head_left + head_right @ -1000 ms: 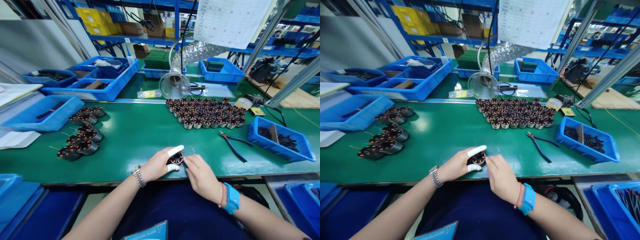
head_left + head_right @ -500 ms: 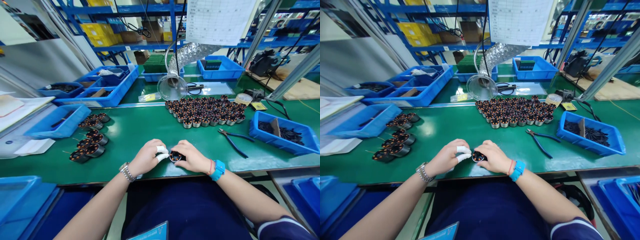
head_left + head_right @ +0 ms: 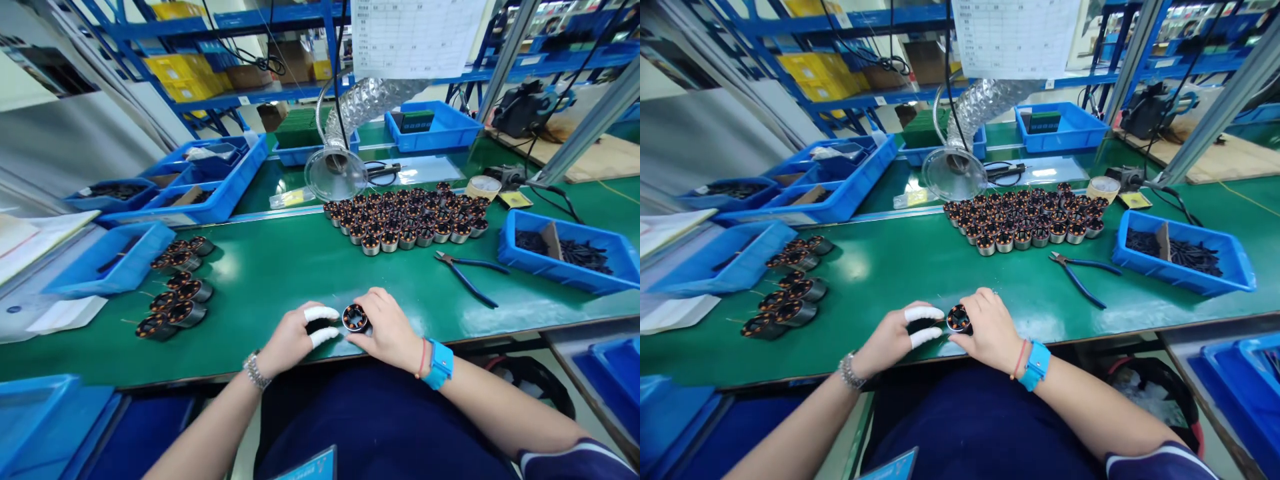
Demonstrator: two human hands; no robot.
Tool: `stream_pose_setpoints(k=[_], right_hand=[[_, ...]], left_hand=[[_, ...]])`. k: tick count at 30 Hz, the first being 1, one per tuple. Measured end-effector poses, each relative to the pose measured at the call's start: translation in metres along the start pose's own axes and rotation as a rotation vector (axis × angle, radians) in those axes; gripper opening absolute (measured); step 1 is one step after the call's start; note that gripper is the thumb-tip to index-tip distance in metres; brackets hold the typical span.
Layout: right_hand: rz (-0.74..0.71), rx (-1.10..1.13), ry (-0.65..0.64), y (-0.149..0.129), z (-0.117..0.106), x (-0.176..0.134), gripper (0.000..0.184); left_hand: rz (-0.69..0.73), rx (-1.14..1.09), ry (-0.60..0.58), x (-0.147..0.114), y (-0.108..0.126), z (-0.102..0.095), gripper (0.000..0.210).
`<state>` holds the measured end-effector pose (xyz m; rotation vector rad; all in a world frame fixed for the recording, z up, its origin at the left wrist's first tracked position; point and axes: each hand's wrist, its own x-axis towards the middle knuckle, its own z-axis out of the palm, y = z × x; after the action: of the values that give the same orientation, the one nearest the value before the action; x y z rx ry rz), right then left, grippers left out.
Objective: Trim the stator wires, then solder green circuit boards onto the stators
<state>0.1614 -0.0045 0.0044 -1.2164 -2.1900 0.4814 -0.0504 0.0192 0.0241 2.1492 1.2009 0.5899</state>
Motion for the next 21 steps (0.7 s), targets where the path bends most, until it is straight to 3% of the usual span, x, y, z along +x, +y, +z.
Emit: stream_pose_setpoints(k=[2,4,8,10,16,18,21], right_hand=[[-0.021,0.024,-0.008,0.001,0.000,-0.001,0.040],[-0.030,0.022,-0.021,0.001,-0.001,0.000,0.034],[-0.006,-0.045,-0.031,-0.001,-0.001,0.001,0.030],[0.009,-0.074,-0.023,-0.003,-0.001,0.001,0.030],[0.062,-0.116,0.032,-0.008,0.002,-0.002,0.030],[0.078,-0.116,0.044,-0.007,0.002,-0.004,0.035],[0.063,-0.073,0.043,-0.005,0.001,-0.005,0.046]], left_hand=[[-0.062,-0.140,0.071,-0.002,0.001,0.020,0.016],[-0.121,-0.227,0.117,0.001,0.006,0.028,0.013],[-0.154,-0.276,0.114,0.011,0.014,0.021,0.009],[-0.185,-0.316,0.169,0.015,0.015,0.012,0.009],[-0.207,-0.569,0.687,0.019,0.004,-0.018,0.011],[-0.259,-0.511,0.626,0.012,0.003,-0.016,0.013],[-0.279,-0.332,0.302,-0.005,0.006,0.002,0.017]])
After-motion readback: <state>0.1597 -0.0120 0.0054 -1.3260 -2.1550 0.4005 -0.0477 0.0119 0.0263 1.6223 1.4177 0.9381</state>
